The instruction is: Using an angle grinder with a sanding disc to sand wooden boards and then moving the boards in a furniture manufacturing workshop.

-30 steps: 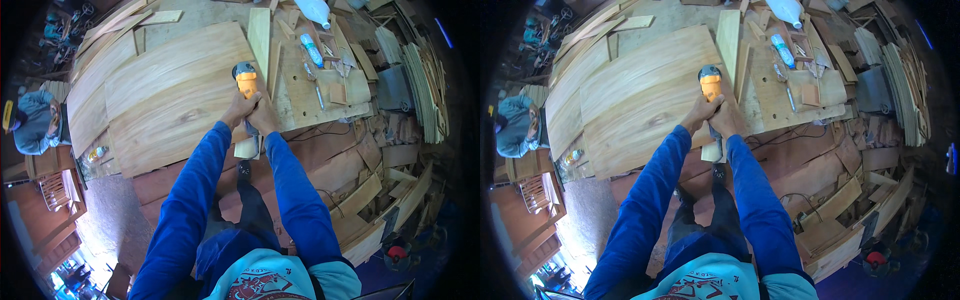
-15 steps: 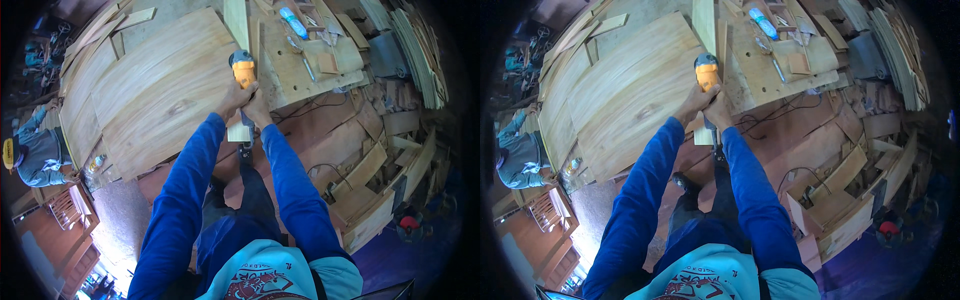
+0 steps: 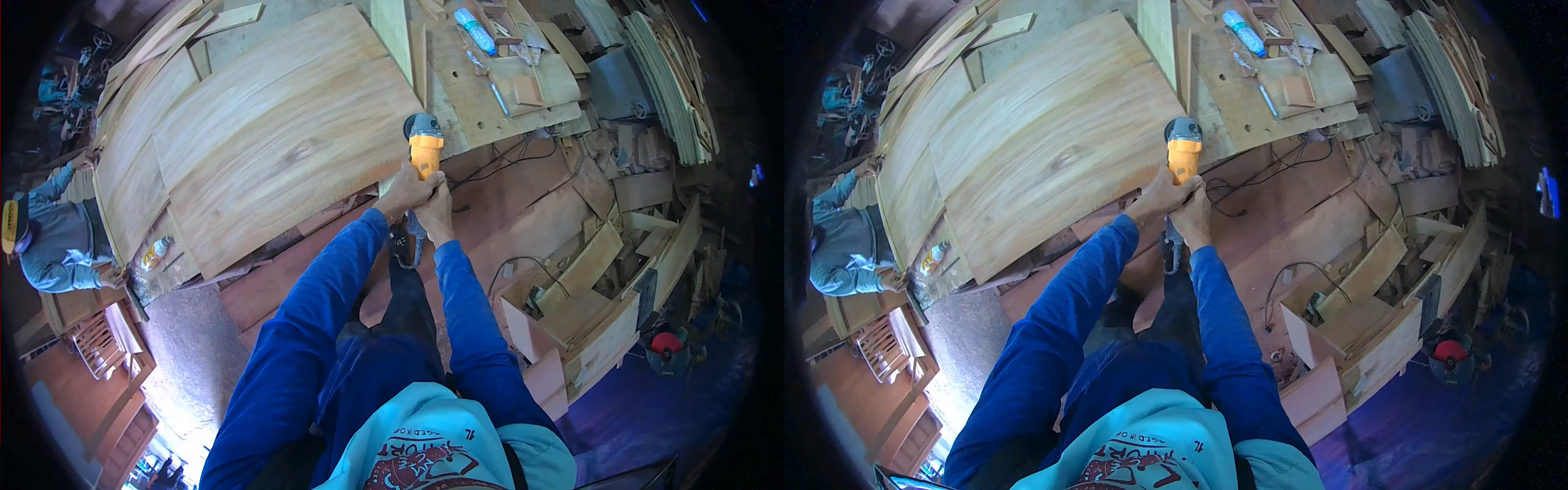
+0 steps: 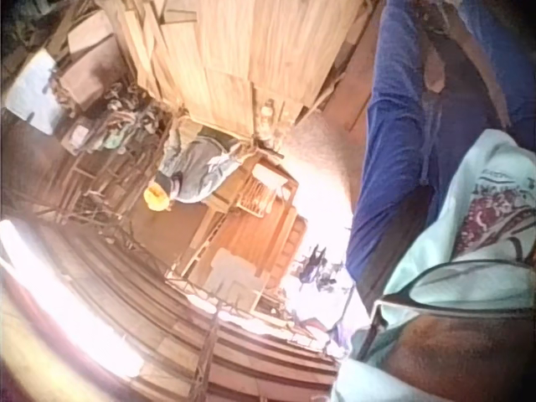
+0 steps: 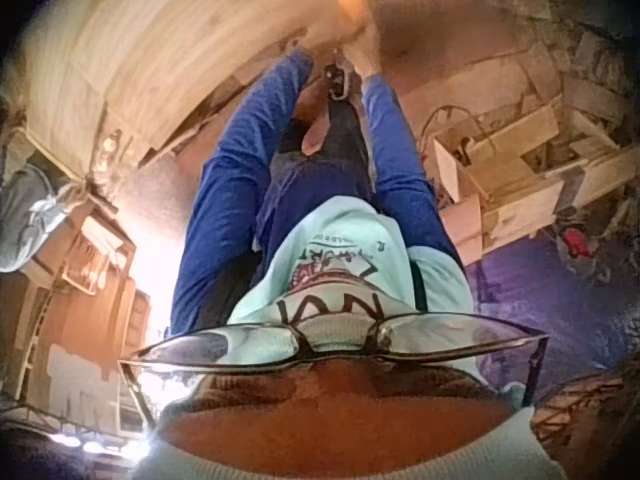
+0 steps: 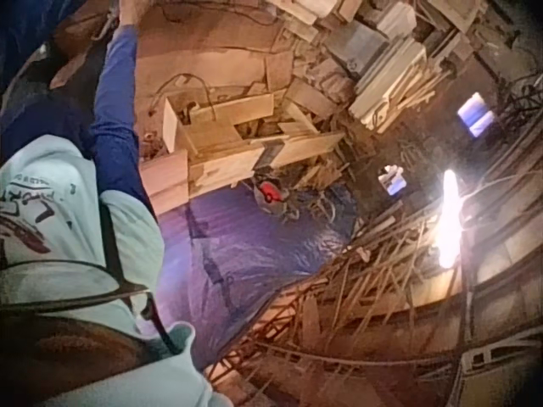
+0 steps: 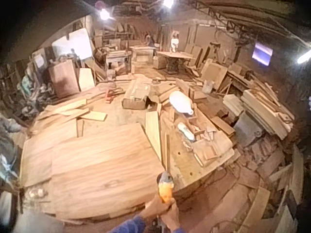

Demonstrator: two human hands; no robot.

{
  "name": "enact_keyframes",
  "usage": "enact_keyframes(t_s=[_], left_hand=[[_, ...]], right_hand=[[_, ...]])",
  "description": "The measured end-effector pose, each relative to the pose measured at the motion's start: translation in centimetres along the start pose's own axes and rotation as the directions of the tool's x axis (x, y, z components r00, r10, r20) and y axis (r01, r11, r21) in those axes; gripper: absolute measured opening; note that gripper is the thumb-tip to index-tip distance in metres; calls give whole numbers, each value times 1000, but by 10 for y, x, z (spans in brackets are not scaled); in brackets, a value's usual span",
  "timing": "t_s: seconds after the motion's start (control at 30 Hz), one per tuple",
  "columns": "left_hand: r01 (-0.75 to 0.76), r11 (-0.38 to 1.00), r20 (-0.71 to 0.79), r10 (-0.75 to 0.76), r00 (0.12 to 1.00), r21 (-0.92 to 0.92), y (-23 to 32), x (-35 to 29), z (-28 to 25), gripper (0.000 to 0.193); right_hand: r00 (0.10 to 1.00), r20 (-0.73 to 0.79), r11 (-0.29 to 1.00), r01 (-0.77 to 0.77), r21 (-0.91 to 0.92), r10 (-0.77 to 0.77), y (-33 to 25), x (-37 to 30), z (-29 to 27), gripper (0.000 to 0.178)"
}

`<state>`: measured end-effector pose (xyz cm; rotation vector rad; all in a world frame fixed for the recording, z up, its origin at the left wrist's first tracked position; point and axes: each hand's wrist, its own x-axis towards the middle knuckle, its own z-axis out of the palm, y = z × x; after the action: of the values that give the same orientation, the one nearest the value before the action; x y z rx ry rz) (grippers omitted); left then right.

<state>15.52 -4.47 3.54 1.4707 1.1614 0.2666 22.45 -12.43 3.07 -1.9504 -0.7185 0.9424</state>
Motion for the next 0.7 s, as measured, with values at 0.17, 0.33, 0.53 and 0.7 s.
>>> enact_keyframes(t_s=[0.17,0.33,0.53,0.7], left_hand=[[77,996,11,-78,997,35,-23,-17,-21,82],[48,994,-121,-59,991,-95,-65,-45,-56,74],[27,968,-165,-70,984,-249,-93,-89,-94,69],[-78,922,-347,-63,936,-380,-148,-126,-127,60]], right_hand=[[999,13,998,49,-26,-49,2,-20,25,53],[984,143,987,122,-100,-107,0,-40,69,51],[939,280,972,227,-64,-201,0,-68,111,45],[867,411,939,337,-73,-280,-18,-107,162,43]])
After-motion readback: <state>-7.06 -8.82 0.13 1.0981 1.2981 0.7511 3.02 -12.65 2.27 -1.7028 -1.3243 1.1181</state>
